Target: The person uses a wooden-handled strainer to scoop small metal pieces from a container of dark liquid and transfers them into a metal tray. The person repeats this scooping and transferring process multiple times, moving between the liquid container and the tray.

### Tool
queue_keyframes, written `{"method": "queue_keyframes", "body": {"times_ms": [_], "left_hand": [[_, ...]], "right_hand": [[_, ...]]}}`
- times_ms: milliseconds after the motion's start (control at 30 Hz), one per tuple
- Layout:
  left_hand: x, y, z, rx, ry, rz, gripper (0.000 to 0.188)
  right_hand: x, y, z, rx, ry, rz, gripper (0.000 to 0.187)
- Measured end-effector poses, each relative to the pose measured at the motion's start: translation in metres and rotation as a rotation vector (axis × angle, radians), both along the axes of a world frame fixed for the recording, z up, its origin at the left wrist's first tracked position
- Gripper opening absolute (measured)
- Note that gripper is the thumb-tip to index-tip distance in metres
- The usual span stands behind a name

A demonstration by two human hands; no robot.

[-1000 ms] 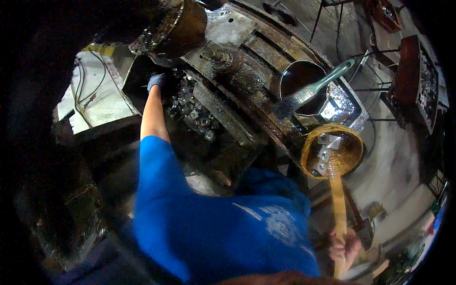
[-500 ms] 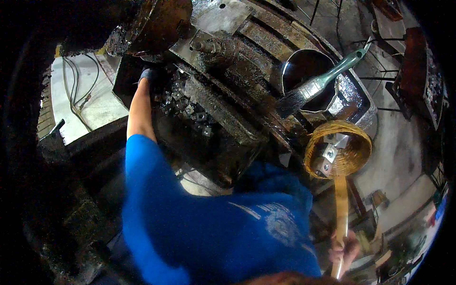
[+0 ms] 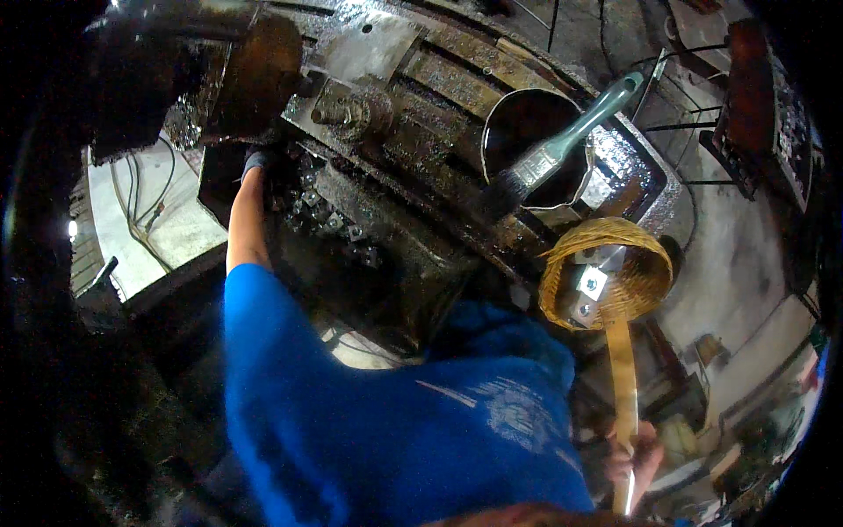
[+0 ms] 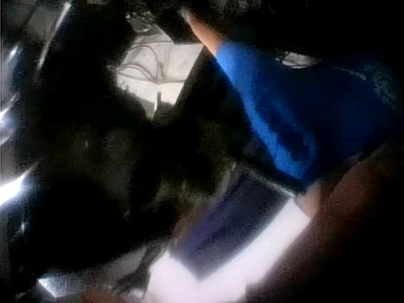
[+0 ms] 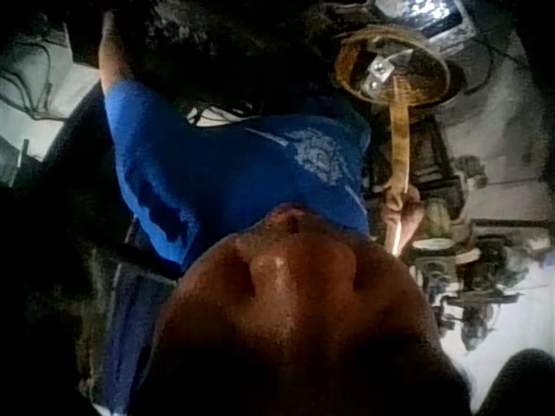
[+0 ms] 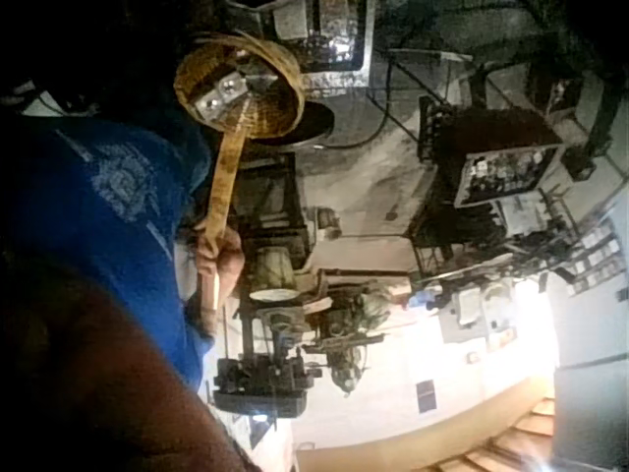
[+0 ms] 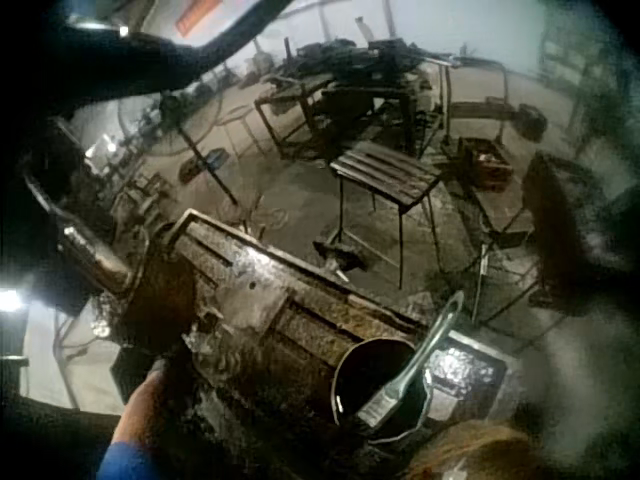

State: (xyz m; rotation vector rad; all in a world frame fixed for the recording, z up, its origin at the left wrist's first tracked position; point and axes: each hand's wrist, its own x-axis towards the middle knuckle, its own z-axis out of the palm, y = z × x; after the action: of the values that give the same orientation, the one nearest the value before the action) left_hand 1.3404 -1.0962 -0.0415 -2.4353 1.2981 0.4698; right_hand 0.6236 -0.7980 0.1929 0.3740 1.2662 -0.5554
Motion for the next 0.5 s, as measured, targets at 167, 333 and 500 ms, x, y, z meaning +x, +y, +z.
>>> {"method": "queue_keyframes", "body": {"times_ms": [167, 333, 500], "left_hand": [[0.01, 0.008, -0.001, 0.006, -0.031, 0.007, 0.053], [0.001, 0.0, 0.007, -0.023, -0.048, -0.016, 0.052], [-0.01, -0.004, 0.008, -0.045, -0.03, -0.037, 0.052]], "right_hand": [[-0.005, -0.011, 0.001, 0.049, -0.111, -0.044, 0.054], [-0.005, -0.011, -0.001, 0.07, -0.244, -0.07, 0.052], [0.004, -0.006, 0.006, -0.024, -0.111, -0.041, 0.046]]}}
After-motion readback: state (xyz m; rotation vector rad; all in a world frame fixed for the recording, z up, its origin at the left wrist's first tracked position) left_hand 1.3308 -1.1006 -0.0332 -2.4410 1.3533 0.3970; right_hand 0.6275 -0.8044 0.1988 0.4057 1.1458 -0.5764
